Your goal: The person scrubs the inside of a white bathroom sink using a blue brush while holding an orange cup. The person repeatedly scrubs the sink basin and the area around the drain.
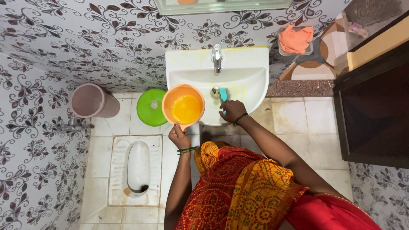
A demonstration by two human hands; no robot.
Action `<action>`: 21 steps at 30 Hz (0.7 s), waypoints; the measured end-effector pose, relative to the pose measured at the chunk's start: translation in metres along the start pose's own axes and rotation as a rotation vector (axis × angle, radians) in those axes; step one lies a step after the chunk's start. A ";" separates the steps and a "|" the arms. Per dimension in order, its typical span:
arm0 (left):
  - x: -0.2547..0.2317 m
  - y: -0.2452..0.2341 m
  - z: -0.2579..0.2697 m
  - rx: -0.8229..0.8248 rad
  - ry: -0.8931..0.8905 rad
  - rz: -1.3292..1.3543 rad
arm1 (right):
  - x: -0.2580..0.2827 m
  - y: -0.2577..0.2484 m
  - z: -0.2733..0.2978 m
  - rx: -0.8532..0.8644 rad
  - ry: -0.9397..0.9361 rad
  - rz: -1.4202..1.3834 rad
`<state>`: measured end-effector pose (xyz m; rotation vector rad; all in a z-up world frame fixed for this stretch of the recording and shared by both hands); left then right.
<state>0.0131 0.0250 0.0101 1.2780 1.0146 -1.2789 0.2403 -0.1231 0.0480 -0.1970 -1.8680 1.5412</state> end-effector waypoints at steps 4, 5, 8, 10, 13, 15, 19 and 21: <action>-0.001 0.001 -0.001 0.004 0.011 -0.023 | 0.025 -0.023 0.042 0.210 -0.010 0.070; -0.001 0.001 -0.002 0.002 0.018 -0.018 | 0.029 -0.028 0.050 0.246 -0.036 0.080; -0.001 -0.002 0.001 0.003 0.019 -0.013 | 0.024 -0.032 0.051 0.200 -0.042 0.050; -0.001 -0.001 0.000 0.000 0.006 -0.007 | 0.011 -0.029 0.028 0.093 0.001 0.089; 0.001 0.001 0.001 -0.002 -0.013 -0.006 | -0.004 -0.020 0.000 -0.037 0.035 0.102; -0.001 0.002 0.000 0.004 0.008 -0.017 | -0.003 -0.018 -0.010 -0.030 0.061 0.097; -0.002 -0.001 0.002 0.010 0.020 -0.020 | 0.013 -0.022 0.015 0.156 0.100 -0.051; -0.003 0.001 0.001 0.011 0.008 0.016 | 0.019 -0.028 0.029 0.169 0.045 -0.132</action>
Point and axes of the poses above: each hand's wrist, its own z-axis away from the middle knuckle, its own y-axis out of the palm, x = y × z, the point moved 4 cm from there along -z, towards the middle knuckle, and after that the axes turned 8 degrees about -x, right-handed, at the moved point
